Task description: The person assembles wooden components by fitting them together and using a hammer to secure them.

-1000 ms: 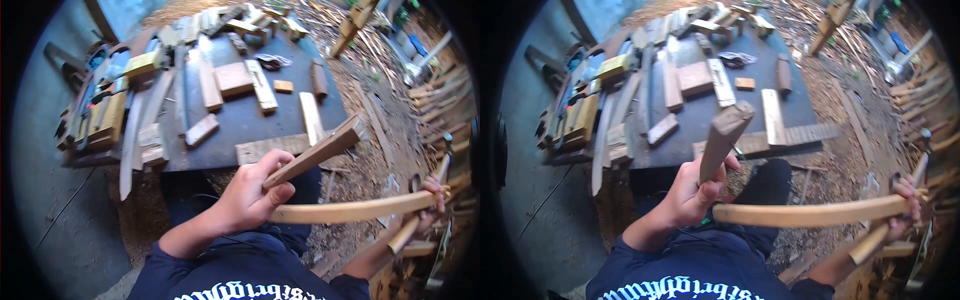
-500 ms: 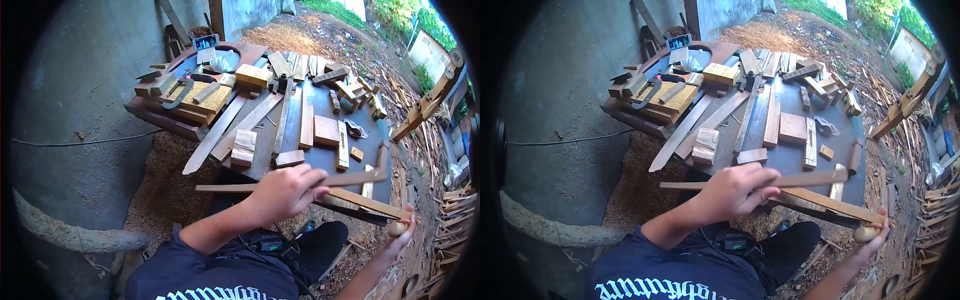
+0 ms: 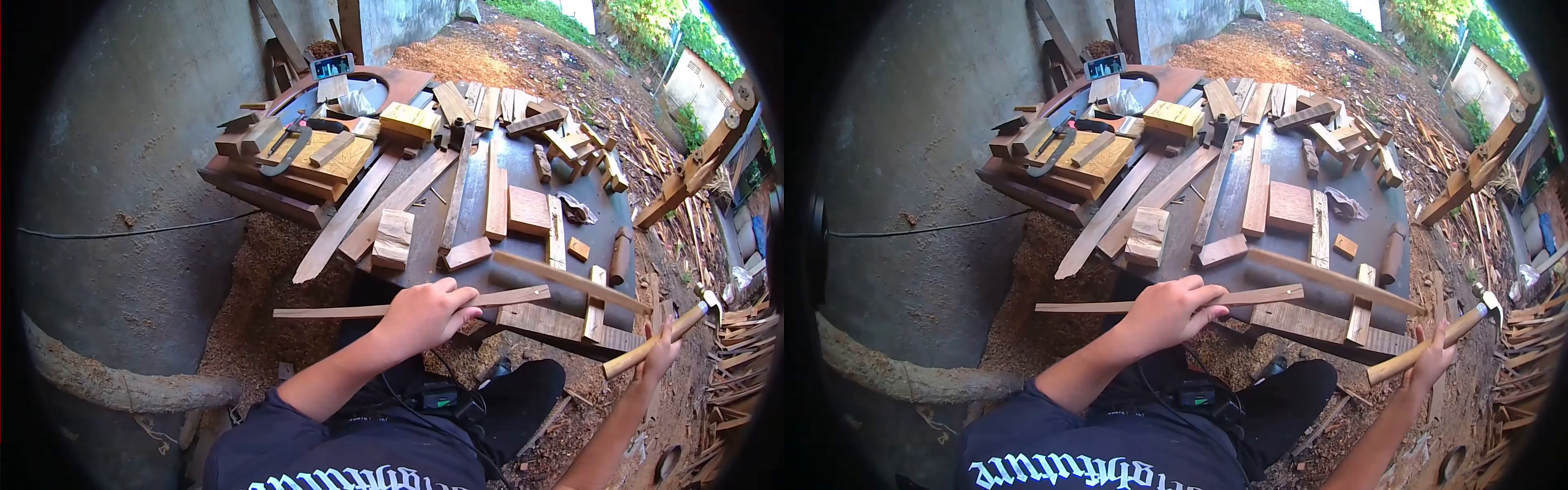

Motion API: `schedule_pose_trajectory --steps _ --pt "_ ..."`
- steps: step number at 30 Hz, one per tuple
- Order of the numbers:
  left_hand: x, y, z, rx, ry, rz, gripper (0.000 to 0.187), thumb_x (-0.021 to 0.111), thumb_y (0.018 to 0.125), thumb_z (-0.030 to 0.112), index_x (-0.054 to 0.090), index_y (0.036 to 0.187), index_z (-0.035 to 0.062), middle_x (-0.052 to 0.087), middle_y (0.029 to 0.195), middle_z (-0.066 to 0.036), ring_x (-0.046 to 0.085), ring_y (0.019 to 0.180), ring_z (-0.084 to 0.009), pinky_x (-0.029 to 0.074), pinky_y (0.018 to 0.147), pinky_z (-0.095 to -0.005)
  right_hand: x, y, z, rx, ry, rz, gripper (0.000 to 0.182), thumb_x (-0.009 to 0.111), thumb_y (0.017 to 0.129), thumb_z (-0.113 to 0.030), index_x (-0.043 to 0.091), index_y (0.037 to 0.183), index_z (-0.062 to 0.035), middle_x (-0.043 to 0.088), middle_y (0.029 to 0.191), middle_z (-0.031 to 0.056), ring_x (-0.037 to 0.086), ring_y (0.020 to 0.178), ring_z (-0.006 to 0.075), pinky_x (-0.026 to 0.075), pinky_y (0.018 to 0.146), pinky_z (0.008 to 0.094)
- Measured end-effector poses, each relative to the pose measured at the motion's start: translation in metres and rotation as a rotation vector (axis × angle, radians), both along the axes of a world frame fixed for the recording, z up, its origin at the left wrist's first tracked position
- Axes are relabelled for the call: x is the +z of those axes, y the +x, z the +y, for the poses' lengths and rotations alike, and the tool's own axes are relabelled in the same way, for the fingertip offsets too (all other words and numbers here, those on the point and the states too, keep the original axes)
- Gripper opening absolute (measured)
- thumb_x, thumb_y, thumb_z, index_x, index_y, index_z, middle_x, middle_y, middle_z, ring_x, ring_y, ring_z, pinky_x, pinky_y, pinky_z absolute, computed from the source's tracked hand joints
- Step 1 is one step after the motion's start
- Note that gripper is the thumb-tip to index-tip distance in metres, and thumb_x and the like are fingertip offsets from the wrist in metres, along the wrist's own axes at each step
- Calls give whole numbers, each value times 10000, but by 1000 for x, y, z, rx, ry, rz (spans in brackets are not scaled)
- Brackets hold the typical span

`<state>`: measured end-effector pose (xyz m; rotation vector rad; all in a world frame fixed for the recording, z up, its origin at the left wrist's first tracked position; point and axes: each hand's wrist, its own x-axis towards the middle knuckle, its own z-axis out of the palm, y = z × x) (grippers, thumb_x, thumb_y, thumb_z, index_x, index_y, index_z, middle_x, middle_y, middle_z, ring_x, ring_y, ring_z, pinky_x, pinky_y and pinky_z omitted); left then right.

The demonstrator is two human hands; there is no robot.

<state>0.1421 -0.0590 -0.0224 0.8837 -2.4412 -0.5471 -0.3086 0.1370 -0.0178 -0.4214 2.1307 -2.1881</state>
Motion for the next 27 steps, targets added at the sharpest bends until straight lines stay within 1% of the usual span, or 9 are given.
schedule_pose_trajectory --steps 4,5,7,10,12,14,17,24,27 --pt "3 9 -4 41 -12 22 271 717 945 372 745 1113 161 648 854 -77 697 752 -310 566 641 -420 10 37 7 66 14 140 425 603 1057 -206 446 1385 14 543 1367 158 650 1107 231 633 831 366" --pt "3 12 -3 44 -7 21 270 722 941 365 749 1116 161 648 852 -79 697 751 -310 565 642 -420 25 62 6 115 71 91 398 598 1059 -201 456 1379 -11 621 1206 104 674 919 153 602 674 291" --pt "4 20 0 67 16 -11 273 734 934 340 760 1140 161 649 854 -80 689 735 -311 560 648 -409 38 93 24 341 162 31 380 590 1062 -192 467 1377 -19 632 1002 50 607 674 74 502 505 226" --pt "3 32 6 119 53 -76 287 751 924 321 761 1151 146 646 844 -82 671 724 -305 541 642 -401 53 164 25 489 271 37 409 607 1043 -203 497 1386 -10 570 823 10 459 475 36 380 379 197" --pt "-1 40 7 177 65 -94 299 758 920 311 759 1162 135 644 839 -87 662 722 -304 531 643 -401 54 195 24 606 380 -51 468 672 993 -189 509 1390 -2 576 773 -2 481 480 46 375 394 210" --pt "-5 41 5 192 59 -85 306 764 917 301 757 1167 125 645 837 -93 660 725 -304 526 646 -400 59 228 17 732 456 -91 575 695 947 -115 466 1466 -24 605 806 9 551 592 73 439 527 240" --pt "-5 40 4 209 91 -114 301 747 933 295 754 1175 115 648 844 -108 663 743 -315 523 666 -405 45 248 8 927 520 3 646 677 951 -90 401 1534 -53 698 841 93 637 667 132 490 647 274" --pt "-3 43 2 208 137 -169 306 732 944 300 750 1175 100 655 851 -122 665 766 -333 522 681 -419 42 263 -30 1031 575 187 635 587 1000 -54 351 1589 -73 745 954 193 765 881 272 564 828 351" --pt "-4 45 1 202 155 -155 303 738 938 291 750 1164 88 657 849 -125 665 768 -339 520 680 -420 43 264 -37 1033 559 262 650 601 991 -56 359 1595 -70 730 989 226 758 874 311 562 831 373"
